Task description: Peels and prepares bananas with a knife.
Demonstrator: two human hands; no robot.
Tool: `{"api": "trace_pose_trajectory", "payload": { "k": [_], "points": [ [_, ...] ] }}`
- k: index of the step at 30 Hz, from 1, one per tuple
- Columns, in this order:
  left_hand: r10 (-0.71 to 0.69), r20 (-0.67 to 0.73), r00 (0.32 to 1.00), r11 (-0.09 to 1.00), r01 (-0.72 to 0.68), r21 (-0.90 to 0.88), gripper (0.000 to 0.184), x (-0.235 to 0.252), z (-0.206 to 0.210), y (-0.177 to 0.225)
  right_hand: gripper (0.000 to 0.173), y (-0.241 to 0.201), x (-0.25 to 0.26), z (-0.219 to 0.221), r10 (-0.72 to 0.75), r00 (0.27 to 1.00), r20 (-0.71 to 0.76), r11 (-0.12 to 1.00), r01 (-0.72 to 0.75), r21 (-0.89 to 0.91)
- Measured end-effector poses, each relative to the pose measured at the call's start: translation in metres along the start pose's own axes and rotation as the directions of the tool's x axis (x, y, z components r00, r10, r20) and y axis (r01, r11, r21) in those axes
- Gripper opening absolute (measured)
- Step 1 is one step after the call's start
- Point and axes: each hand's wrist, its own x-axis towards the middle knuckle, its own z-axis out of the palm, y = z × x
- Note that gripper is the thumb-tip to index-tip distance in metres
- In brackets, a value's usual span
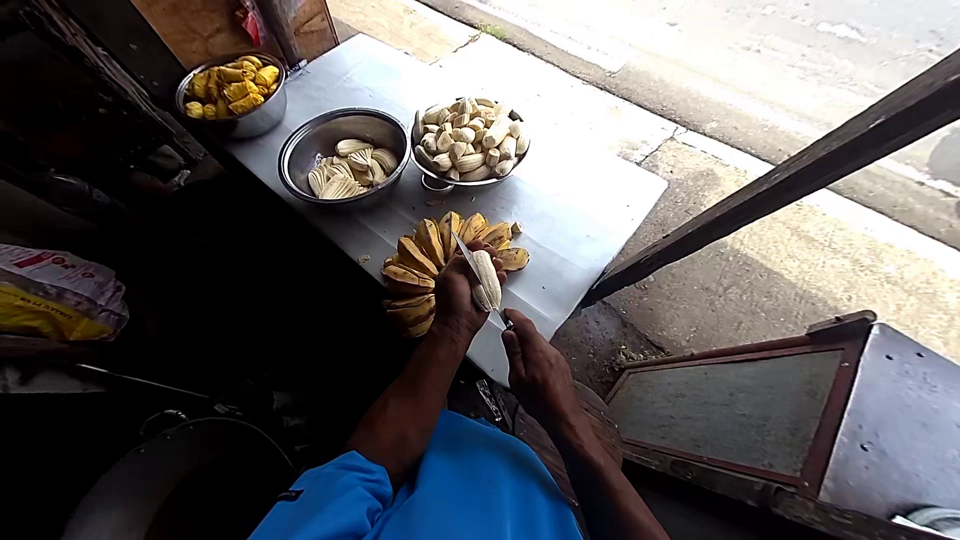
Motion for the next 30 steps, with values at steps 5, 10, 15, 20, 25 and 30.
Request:
{"api": "trace_pose_trajectory", "payload": {
  "k": [5, 10, 15, 20, 25, 30],
  "points": [
    [0.012, -0.079, 0.997, 1.0, -0.014, -0.026, 0.03, -0.004, 0.004, -0.001, 0.046, 0.006, 0.009, 0.005, -0.003, 1.0, -0.006, 0.999, 0.003, -0.044],
    [-0.025, -0.107, 0.994, 1.0, 0.024, -0.009, 0.033, -0.002, 0.009, -0.005, 0.045, 0.005, 0.031, 0.003, 0.044, 0.999, 0.024, 0.998, -0.043, -0.041],
    [-0.016, -0.091, 0.996, 0.998, 0.011, -0.061, 0.036, 0.021, -0.003, 0.011, 0.048, 0.002, -0.017, -0.013, -0.009, 0.998, 0.069, 0.995, 0.002, 0.096],
    [-0.04, -0.138, 0.99, 0.992, 0.023, -0.125, 0.036, 0.028, 0.0, 0.017, 0.049, -0.005, -0.035, -0.02, -0.038, 0.998, 0.053, 0.99, 0.03, 0.136],
    [-0.054, 0.018, 0.998, 0.997, 0.055, -0.055, 0.033, 0.01, -0.002, -0.005, 0.048, -0.001, 0.002, -0.012, 0.004, 0.997, 0.077, 0.997, -0.011, 0.08],
    [-0.054, -0.061, 0.997, 0.998, 0.053, -0.02, 0.036, 0.003, 0.003, 0.001, 0.048, -0.001, -0.019, -0.009, 0.037, 0.998, 0.041, 0.999, -0.038, 0.032]
  ]
}}
